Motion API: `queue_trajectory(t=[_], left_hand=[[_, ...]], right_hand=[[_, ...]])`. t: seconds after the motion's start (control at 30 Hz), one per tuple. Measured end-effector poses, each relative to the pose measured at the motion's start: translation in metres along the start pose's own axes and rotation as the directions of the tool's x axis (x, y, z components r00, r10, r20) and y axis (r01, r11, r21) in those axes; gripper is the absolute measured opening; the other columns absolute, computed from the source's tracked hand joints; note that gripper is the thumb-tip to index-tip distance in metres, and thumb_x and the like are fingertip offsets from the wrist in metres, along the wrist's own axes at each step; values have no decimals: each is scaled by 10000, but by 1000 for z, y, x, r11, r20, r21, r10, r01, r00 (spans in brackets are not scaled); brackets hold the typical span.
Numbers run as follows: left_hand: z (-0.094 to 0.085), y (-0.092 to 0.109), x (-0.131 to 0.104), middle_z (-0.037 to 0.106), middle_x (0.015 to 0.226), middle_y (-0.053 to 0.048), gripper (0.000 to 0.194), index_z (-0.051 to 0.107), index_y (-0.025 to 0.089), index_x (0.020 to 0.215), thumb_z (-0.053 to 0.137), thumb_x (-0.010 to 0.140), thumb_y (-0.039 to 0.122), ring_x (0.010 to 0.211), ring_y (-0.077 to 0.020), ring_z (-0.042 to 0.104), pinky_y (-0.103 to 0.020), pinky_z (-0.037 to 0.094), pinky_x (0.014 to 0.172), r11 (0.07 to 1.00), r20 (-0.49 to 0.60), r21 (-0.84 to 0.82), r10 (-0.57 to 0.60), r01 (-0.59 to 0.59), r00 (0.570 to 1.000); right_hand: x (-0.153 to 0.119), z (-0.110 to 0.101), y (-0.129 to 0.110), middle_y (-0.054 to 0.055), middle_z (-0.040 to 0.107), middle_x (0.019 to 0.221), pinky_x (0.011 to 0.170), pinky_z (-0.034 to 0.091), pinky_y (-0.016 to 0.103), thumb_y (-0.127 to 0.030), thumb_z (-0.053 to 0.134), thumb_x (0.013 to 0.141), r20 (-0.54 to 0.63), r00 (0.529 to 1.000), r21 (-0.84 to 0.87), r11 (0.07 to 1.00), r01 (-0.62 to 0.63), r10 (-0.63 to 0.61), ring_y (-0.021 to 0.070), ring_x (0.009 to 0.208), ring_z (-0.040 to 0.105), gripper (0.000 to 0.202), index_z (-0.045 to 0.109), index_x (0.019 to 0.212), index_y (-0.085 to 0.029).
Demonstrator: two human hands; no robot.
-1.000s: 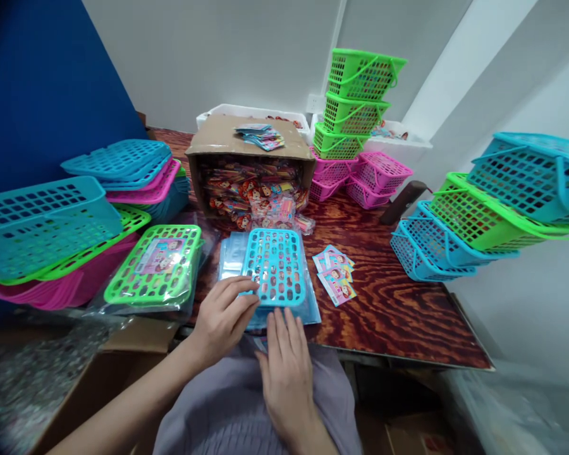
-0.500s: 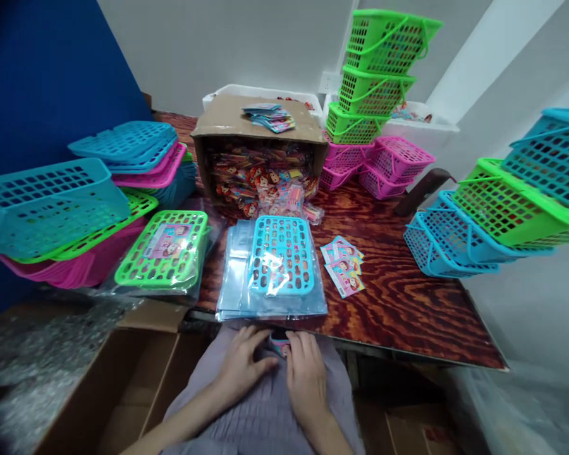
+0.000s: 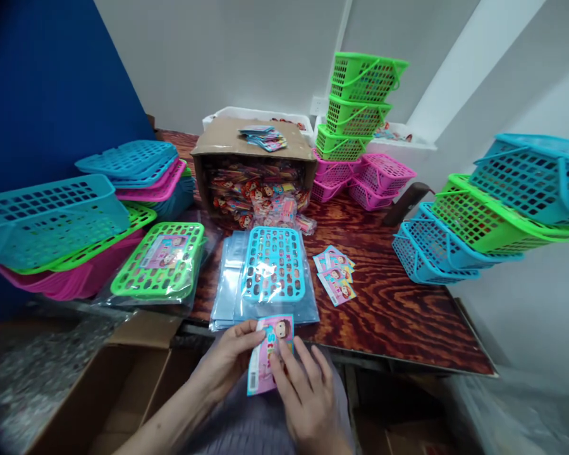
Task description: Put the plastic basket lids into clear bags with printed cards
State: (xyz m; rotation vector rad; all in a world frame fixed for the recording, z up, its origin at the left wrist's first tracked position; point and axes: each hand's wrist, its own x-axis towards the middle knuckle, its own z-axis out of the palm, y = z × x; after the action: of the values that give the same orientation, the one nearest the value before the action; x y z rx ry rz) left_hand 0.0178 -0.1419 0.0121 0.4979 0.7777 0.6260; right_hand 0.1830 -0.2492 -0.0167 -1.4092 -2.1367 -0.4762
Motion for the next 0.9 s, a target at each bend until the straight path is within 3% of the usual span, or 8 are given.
queue_trajectory(t=[0.07,0.13,0.2,0.27,0.33,0.47,0.73,0.9], left_hand=[[-3,3,-6,652,746,-27,373,634,141,812,787,742,474,603,-117,570,-247,480,603,981,-16,154,118,-114,993],[-11,3,-12,627,717,-24,329,637,158,841,640,880,485,627,-146,577,-268,481,594,792,-62,496,441,-355,896],[-19,5,-13,663,895,-68,218,648,171,988,605,925,375,839,-208,632,-339,525,748,310,66,814,792,-492,608],[-23,11,-8,603,1230,-138,318,595,184,1215,635,901,217,1160,-280,565,-448,476,974,-175,330,892,883,-417,335],[-23,21,1,527,1352,-161,404,564,185,1278,623,885,112,1284,-315,473,-511,410,1060,-450,536,827,812,-337,232],[-15,46,14,632,1072,-89,215,639,183,1051,578,895,48,1074,-247,553,-414,482,943,-599,696,692,702,-403,152],[-11,84,11,638,896,-64,126,647,156,954,530,945,109,808,-190,564,-314,485,705,-694,808,588,523,-416,270],[-11,88,7,645,919,-73,138,641,146,978,521,941,90,809,-194,561,-318,472,707,-737,832,554,502,-387,234]], right_hand=[[9,-1,9,94,601,1378,1048,441,464,-16,396,875,-7,1000,37,999,8,-7,290,1379,446,642,421,1497,-171],[16,-2,15,104,573,1409,1027,483,439,15,360,870,-24,1000,110,994,-17,20,278,1386,439,673,378,1520,-158],[22,0,17,117,542,1437,1039,494,447,31,348,876,-53,995,175,982,-69,80,280,1384,442,680,355,1530,-156],[25,3,15,135,539,1435,1053,490,464,39,355,885,-109,986,221,970,-101,128,289,1367,463,663,368,1522,-145],[27,5,10,153,549,1416,1054,489,473,52,368,887,-162,977,248,964,-94,137,302,1351,481,644,394,1506,-123],[31,6,-2,184,532,1418,1039,496,470,73,389,868,-190,978,266,963,-36,89,342,1360,457,629,426,1478,-74],[26,34,7,185,522,1430,1073,456,496,87,334,881,-157,983,209,976,-60,94,332,1399,407,632,406,1488,-74],[51,43,6,186,490,1466,1105,412,491,52,343,925,-148,968,119,976,-185,202,301,1427,369,574,414,1480,-79]])
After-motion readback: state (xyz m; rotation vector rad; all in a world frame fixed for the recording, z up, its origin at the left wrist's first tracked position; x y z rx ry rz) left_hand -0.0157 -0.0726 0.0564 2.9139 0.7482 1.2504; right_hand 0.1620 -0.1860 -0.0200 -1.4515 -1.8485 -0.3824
